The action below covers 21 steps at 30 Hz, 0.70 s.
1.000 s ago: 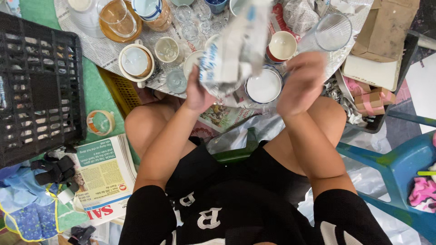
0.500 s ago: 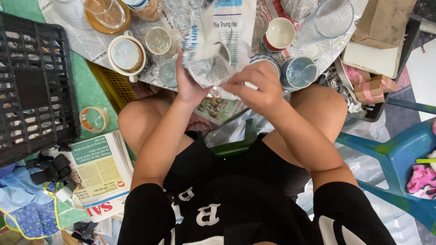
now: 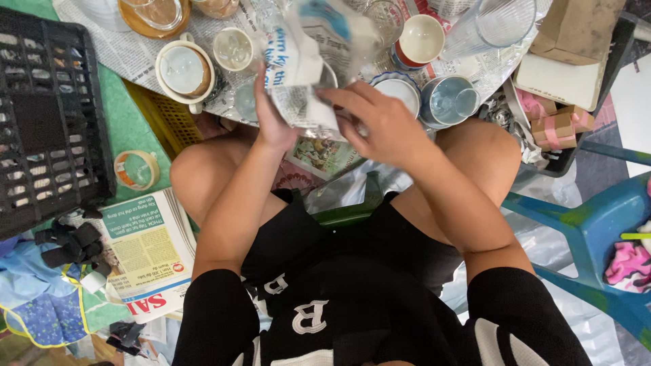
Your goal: The person sits at a table and wraps individual cups and small bowls in newspaper. They fold the paper around each item and place the wrapped bundle into a black plastic crate.
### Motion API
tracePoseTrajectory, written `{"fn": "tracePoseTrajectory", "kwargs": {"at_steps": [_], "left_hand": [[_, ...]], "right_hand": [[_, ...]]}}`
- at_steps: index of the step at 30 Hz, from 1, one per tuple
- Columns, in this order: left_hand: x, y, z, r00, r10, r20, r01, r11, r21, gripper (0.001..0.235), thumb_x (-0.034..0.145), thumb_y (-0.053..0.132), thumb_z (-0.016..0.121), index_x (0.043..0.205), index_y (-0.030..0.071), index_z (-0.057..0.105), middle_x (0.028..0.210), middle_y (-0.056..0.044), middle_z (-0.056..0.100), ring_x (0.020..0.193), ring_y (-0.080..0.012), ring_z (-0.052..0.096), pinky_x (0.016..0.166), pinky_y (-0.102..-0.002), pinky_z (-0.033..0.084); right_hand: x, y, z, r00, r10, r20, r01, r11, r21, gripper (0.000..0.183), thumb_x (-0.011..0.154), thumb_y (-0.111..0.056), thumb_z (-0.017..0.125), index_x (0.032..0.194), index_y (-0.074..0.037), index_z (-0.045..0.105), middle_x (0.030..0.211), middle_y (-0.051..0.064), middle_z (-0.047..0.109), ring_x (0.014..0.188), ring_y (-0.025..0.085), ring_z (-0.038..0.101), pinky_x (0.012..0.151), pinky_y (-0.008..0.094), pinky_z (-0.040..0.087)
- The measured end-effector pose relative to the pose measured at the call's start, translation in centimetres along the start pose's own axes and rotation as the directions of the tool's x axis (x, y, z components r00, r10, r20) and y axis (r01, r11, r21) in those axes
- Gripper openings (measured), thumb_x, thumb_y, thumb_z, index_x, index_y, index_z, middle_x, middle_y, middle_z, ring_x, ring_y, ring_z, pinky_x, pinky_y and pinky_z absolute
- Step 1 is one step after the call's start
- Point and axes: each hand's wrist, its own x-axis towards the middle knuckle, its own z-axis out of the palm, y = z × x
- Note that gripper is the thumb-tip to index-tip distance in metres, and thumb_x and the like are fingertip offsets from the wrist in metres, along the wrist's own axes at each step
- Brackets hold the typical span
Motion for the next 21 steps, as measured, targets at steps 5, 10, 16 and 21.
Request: {"fn": "tracePoseTrajectory", "kwargs": {"at_steps": [5, 10, 16, 21], "left_hand": [[0.1, 0.8, -0.5, 0.997, -0.080, 0.021, 0.077, 0.991, 0.113, 0.057, 0.111, 0.048, 0.043, 0.141, 0.001, 0.057, 0.132, -0.013, 0.067, 0.119, -0.0205, 0.067, 0.108, -0.038, 0.052], [0.7, 2.4, -2.7, 0.979, 0.075, -0.192, 0.079, 0.722, 0.687, 0.059, 0.112, 0.040, 0.054, 0.114, -0.018, 0.065, 0.099, -0.028, 0.061, 0.088, -0.0271, 0.052, 0.088, -0.038, 0.040], [1.7, 4.5, -4.2, 0.845, 0.382, -0.373, 0.009, 0.688, 0.726, 0.066, 0.102, 0.055, 0.061, 0.131, -0.005, 0.052, 0.127, -0.019, 0.063, 0.119, -0.0217, 0.062, 0.108, -0.032, 0.045], [1.9, 7.1, -4.9, 0.822, 0.497, -0.280, -0.414, 0.857, 0.306, 0.060, 0.101, 0.045, 0.066, 0.132, -0.003, 0.047, 0.131, -0.017, 0.062, 0.124, -0.0263, 0.060, 0.113, -0.045, 0.048]], "right_hand": [[0.8, 0.4, -0.9, 0.994, -0.111, 0.001, 0.109, 0.977, -0.181, 0.026, 0.085, -0.006, 0.084, 0.106, -0.010, 0.069, 0.091, 0.005, 0.068, 0.075, 0.024, 0.067, 0.065, 0.035, 0.052], [0.4, 0.3, -1.5, 0.991, -0.134, 0.020, 0.135, 0.989, -0.066, 0.027, 0.087, -0.006, 0.087, 0.107, -0.007, 0.068, 0.089, 0.006, 0.066, 0.078, 0.021, 0.069, 0.067, 0.034, 0.051], [-0.9, 0.8, -2.6, 0.998, 0.010, 0.054, -0.016, 0.992, 0.122, 0.023, 0.092, -0.007, 0.085, 0.107, -0.004, 0.069, 0.094, 0.006, 0.069, 0.082, 0.016, 0.072, 0.068, 0.028, 0.052], [-3.0, 1.1, -5.6, 0.995, 0.096, 0.003, -0.095, 0.995, -0.004, 0.021, 0.090, -0.011, 0.088, 0.102, -0.005, 0.071, 0.090, 0.007, 0.072, 0.079, 0.016, 0.073, 0.069, 0.027, 0.053]]}}
